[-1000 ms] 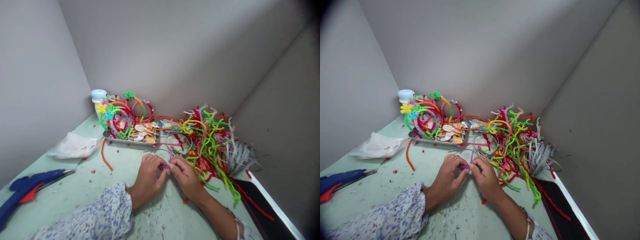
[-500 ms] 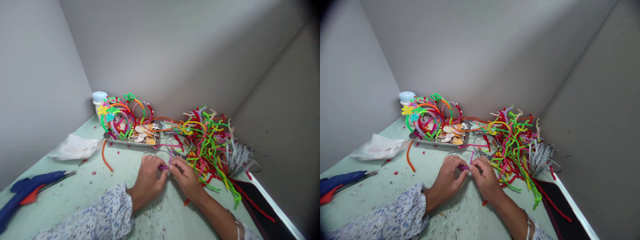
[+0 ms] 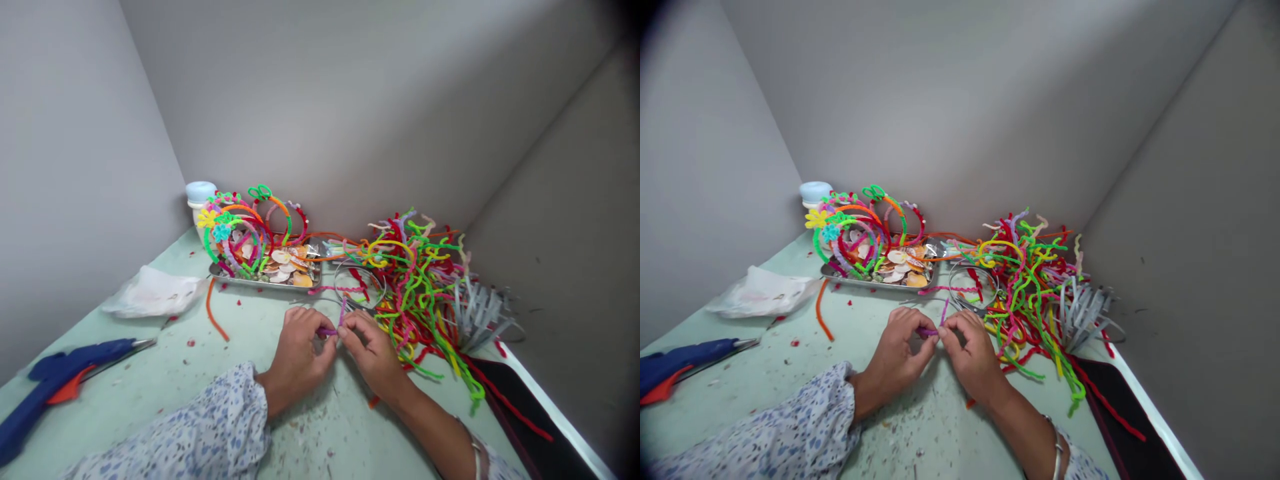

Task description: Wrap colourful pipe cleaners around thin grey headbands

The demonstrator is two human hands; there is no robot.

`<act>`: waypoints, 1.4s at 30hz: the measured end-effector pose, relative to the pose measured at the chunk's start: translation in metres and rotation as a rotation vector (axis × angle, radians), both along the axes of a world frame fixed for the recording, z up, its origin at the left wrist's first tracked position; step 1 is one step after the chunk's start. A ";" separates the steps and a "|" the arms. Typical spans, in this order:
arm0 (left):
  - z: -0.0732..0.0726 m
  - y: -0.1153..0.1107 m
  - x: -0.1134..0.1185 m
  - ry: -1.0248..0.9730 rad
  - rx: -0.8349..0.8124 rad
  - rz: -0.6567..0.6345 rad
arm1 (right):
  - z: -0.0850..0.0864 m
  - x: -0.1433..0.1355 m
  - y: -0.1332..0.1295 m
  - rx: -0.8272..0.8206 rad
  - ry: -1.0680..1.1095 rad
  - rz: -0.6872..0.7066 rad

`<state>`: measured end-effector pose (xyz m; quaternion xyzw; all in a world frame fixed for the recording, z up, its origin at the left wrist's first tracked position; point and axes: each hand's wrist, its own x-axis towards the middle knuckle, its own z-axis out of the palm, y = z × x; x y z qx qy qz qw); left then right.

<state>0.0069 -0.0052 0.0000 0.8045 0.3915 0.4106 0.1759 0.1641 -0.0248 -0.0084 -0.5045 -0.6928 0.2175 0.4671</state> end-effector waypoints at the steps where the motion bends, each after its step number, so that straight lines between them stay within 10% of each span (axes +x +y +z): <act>1: 0.000 0.000 0.000 -0.006 -0.004 0.007 | 0.000 0.000 0.000 0.011 0.001 -0.003; 42: 0.000 0.000 -0.005 -0.082 -0.085 -0.046 | -0.003 0.007 -0.001 0.394 -0.257 -0.080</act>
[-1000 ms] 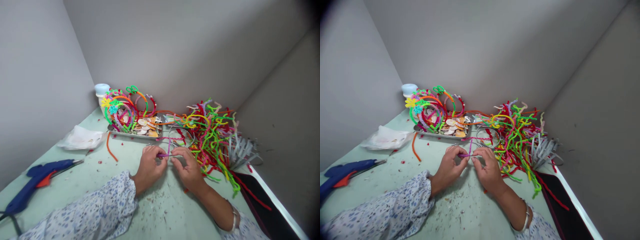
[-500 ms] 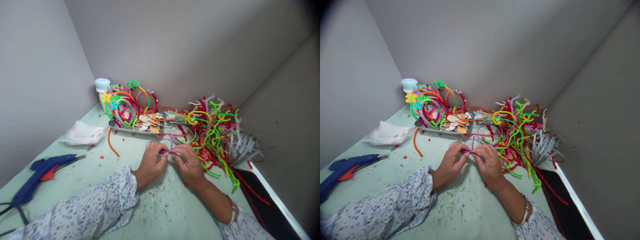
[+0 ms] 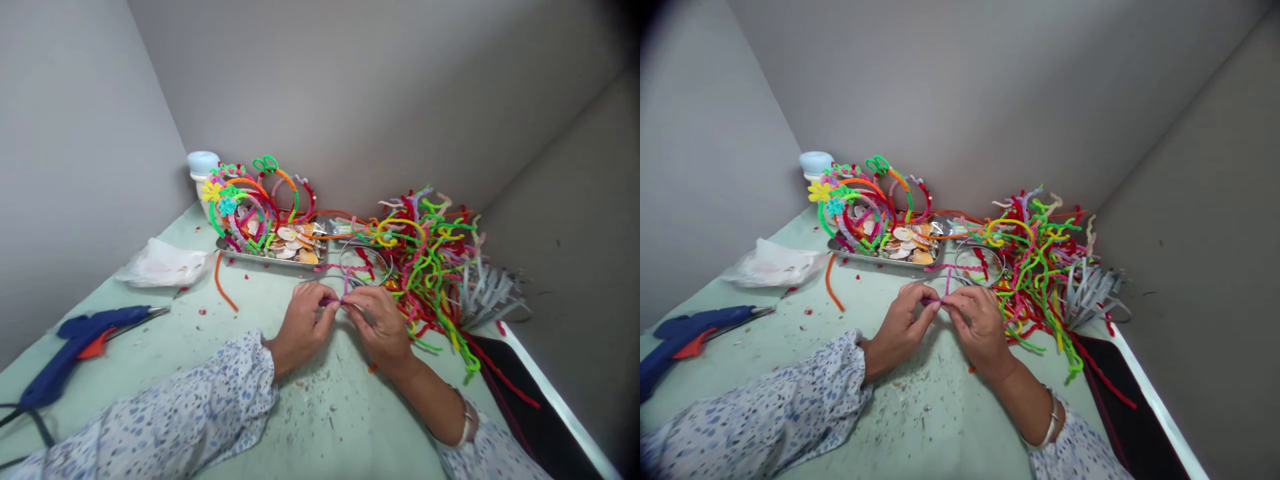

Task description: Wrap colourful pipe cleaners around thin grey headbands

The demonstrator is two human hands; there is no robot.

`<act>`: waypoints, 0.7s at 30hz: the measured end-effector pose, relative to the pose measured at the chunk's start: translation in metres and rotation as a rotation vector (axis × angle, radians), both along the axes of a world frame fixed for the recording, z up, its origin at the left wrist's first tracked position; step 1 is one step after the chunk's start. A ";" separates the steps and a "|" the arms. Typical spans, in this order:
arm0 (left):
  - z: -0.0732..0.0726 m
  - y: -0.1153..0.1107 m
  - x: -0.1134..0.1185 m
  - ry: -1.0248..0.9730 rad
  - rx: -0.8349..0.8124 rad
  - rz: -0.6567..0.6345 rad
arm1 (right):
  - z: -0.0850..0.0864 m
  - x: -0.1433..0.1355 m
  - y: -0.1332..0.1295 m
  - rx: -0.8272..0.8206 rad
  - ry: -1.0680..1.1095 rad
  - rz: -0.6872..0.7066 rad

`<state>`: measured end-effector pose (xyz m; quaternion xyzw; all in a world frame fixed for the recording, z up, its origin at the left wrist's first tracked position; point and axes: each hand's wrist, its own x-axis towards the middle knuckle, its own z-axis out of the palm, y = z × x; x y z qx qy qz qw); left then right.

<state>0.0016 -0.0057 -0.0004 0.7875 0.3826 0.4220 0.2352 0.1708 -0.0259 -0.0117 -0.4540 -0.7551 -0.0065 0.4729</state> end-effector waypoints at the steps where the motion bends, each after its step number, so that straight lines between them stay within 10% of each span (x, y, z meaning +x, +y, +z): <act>1: 0.000 0.000 0.000 -0.001 0.000 0.000 | 0.000 0.000 0.000 0.000 0.004 -0.002; 21: 0.000 -0.001 0.001 0.018 -0.006 0.012 | 0.001 -0.001 -0.001 -0.101 0.019 -0.042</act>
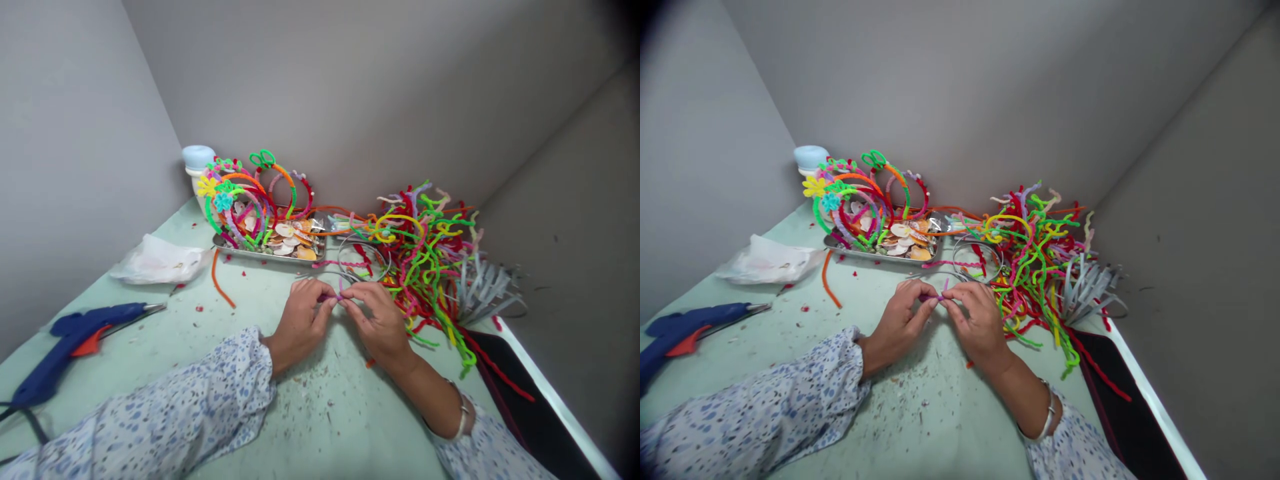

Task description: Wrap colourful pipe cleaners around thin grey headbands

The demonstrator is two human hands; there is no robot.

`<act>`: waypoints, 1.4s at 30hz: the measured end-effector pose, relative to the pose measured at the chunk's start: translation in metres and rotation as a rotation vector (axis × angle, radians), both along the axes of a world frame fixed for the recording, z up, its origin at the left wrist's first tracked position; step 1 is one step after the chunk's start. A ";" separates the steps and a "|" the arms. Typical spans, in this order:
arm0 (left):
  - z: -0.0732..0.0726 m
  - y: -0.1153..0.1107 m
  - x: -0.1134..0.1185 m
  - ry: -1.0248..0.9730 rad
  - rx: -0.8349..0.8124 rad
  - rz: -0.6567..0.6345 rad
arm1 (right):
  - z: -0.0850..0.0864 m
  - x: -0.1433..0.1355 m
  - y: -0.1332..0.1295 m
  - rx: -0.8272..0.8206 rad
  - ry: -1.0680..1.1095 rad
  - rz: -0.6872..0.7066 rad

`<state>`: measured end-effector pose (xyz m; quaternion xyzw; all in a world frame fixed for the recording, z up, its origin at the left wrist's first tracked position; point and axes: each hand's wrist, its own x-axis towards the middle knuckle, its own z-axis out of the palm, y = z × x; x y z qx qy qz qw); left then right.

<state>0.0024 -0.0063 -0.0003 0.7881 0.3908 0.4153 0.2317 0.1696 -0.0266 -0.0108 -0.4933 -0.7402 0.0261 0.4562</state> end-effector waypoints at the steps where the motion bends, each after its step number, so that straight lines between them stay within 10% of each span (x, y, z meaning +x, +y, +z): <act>1: 0.000 0.000 0.000 0.002 0.001 0.000 | 0.000 0.000 0.000 -0.006 -0.002 0.000; 42: 0.000 -0.002 0.000 0.048 0.076 -0.034 | 0.007 0.000 -0.001 -0.195 0.168 0.141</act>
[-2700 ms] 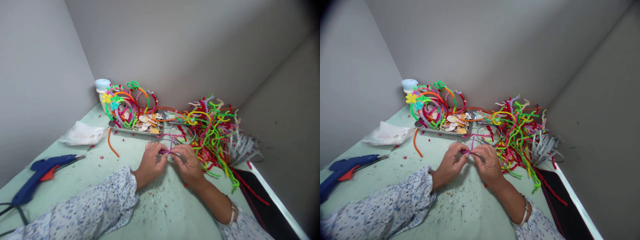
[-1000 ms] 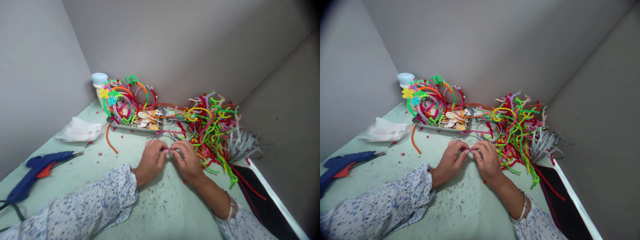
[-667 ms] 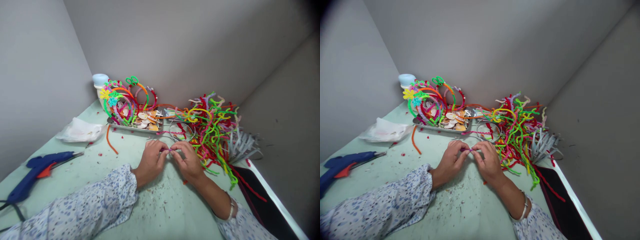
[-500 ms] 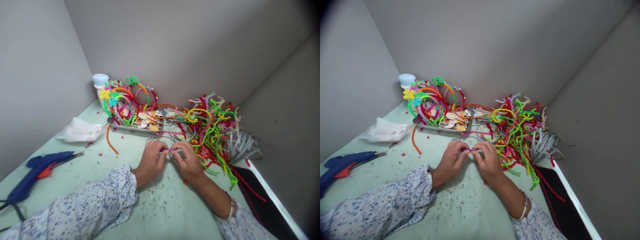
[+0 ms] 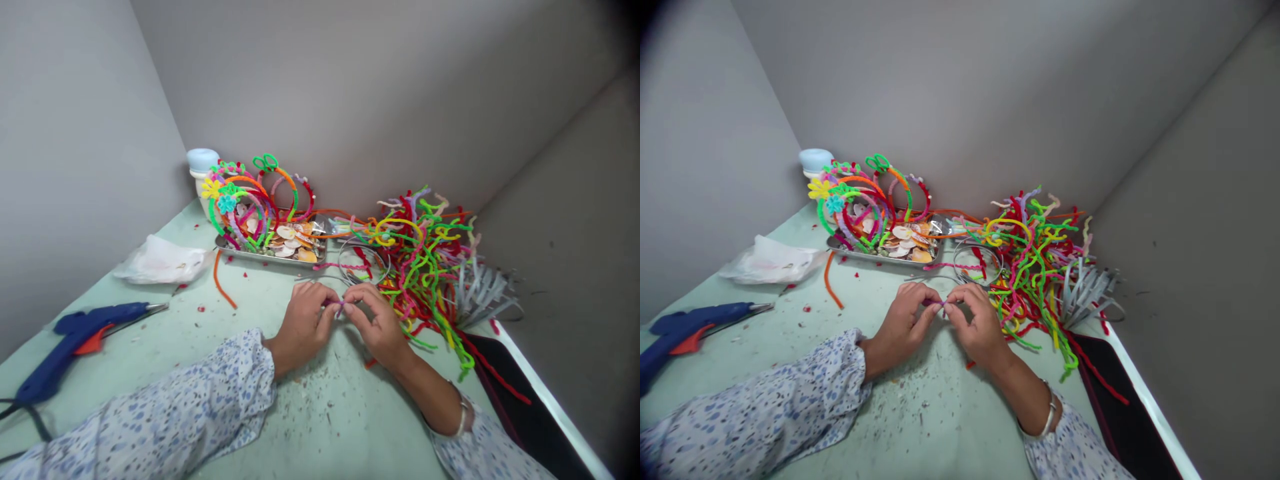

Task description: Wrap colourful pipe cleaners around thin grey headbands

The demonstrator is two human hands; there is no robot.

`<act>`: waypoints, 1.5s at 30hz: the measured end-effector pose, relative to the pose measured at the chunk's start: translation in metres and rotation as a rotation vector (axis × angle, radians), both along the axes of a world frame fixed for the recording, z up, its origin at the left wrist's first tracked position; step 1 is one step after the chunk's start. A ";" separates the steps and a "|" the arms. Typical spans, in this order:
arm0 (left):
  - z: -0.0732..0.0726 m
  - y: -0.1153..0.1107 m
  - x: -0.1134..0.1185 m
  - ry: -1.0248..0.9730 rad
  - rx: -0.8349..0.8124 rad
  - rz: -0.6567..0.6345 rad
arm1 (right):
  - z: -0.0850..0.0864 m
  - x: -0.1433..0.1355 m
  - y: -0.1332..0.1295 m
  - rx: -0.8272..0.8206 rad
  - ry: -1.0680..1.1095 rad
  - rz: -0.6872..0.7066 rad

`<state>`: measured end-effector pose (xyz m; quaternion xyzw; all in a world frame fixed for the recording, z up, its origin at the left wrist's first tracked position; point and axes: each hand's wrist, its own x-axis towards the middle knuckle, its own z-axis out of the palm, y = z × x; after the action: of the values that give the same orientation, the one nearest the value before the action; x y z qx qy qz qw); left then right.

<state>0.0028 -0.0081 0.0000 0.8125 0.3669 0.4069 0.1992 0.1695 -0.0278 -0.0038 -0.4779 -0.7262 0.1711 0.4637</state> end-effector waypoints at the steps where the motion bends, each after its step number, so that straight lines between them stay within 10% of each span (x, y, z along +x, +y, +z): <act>1: 0.000 0.000 0.000 0.000 0.003 -0.001 | 0.001 0.000 0.000 -0.004 0.007 0.001; 45: 0.000 0.001 0.000 0.031 -0.015 -0.031 | -0.005 0.003 0.006 -0.184 0.136 0.071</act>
<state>0.0029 -0.0075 0.0003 0.8229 0.3603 0.3882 0.2058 0.1729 -0.0220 -0.0089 -0.4796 -0.6907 0.2856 0.4597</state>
